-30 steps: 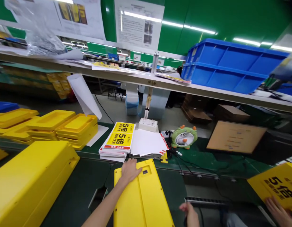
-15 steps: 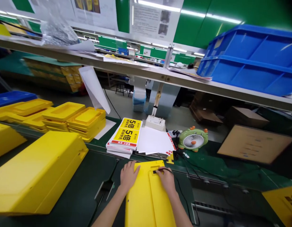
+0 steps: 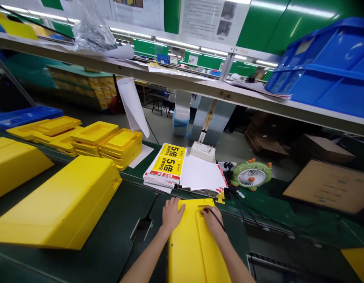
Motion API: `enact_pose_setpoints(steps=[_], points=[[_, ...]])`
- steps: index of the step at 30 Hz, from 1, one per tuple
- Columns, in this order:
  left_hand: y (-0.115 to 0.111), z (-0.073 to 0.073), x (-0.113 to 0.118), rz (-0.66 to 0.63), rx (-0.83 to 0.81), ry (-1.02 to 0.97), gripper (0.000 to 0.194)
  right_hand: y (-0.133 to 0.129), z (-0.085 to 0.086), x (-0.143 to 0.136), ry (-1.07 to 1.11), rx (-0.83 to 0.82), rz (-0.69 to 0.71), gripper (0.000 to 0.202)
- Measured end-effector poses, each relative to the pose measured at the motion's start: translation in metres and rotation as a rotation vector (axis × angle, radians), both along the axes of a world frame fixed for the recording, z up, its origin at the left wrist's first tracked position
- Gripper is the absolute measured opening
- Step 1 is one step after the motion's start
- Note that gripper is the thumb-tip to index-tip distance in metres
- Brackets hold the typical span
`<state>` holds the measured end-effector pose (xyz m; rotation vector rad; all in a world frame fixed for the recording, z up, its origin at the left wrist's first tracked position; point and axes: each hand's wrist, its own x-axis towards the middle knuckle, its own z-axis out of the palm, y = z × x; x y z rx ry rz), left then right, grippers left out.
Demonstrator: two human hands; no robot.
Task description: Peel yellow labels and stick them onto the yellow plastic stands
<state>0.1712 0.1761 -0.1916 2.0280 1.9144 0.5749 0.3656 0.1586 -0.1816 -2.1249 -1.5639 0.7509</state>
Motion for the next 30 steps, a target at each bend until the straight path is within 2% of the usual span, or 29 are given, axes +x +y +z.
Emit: enact_pose_setpoints(steps=[4, 7, 9, 12, 14, 15, 16, 18, 20, 22, 24, 25, 27, 28, 30], points=[[-0.001, 0.000, 0.000, -0.007, -0.005, -0.066, 0.035, 0.000, 0.002, 0.001, -0.030, 0.028, -0.016, 0.025], [0.000, -0.002, -0.003, -0.019, -0.012, -0.164, 0.034, 0.003, 0.011, 0.001, -0.060, 0.024, -0.025, 0.021], [0.003, -0.006, -0.008, 0.006, -0.026, -0.268, 0.040, -0.003, 0.020, -0.004, -0.071, 0.012, -0.064, 0.026], [0.010, -0.017, -0.018, 0.124, -0.127, -0.450, 0.060, -0.035, 0.035, -0.017, -0.084, 0.059, -0.143, 0.042], [0.014, -0.023, -0.022, 0.160, -0.233, -0.562, 0.058, -0.072, 0.047, -0.015, -0.097, 0.120, -0.201, 0.050], [0.015, -0.024, -0.023, 0.152, -0.270, -0.608, 0.053, -0.093, 0.054, -0.004, -0.103, 0.148, -0.233, 0.053], [0.015, -0.025, -0.022, 0.142, -0.289, -0.645, 0.049, -0.114, 0.062, 0.015, -0.113, 0.172, -0.272, 0.058], [0.013, -0.020, -0.018, 0.135, -0.276, -0.683, 0.047, -0.155, 0.081, 0.081, -0.132, 0.236, -0.367, 0.066], [0.010, -0.007, -0.010, 0.135, -0.214, -0.677, 0.048, -0.189, 0.098, 0.178, -0.119, 0.391, -0.507, 0.070], [0.004, 0.017, 0.001, 0.127, -0.115, -0.642, 0.049, -0.213, 0.106, 0.278, 0.014, 0.509, -0.592, 0.062], [-0.007, 0.047, 0.013, 0.106, 0.000, -0.599, 0.048, -0.226, 0.101, 0.358, 0.191, 0.549, -0.658, 0.065], [-0.016, 0.061, 0.019, 0.092, 0.066, -0.579, 0.047, -0.229, 0.093, 0.385, 0.255, 0.563, -0.667, 0.064], [-0.042, 0.082, 0.029, 0.057, 0.218, -0.543, 0.044, -0.231, 0.073, 0.418, 0.370, 0.582, -0.715, 0.065], [-0.059, 0.086, 0.034, 0.038, 0.295, -0.523, 0.045, -0.231, 0.062, 0.429, 0.417, 0.579, -0.743, 0.069], [-0.096, 0.083, 0.042, -0.023, 0.391, -0.451, 0.043, -0.231, 0.041, 0.449, 0.503, 0.543, -0.732, 0.085]])
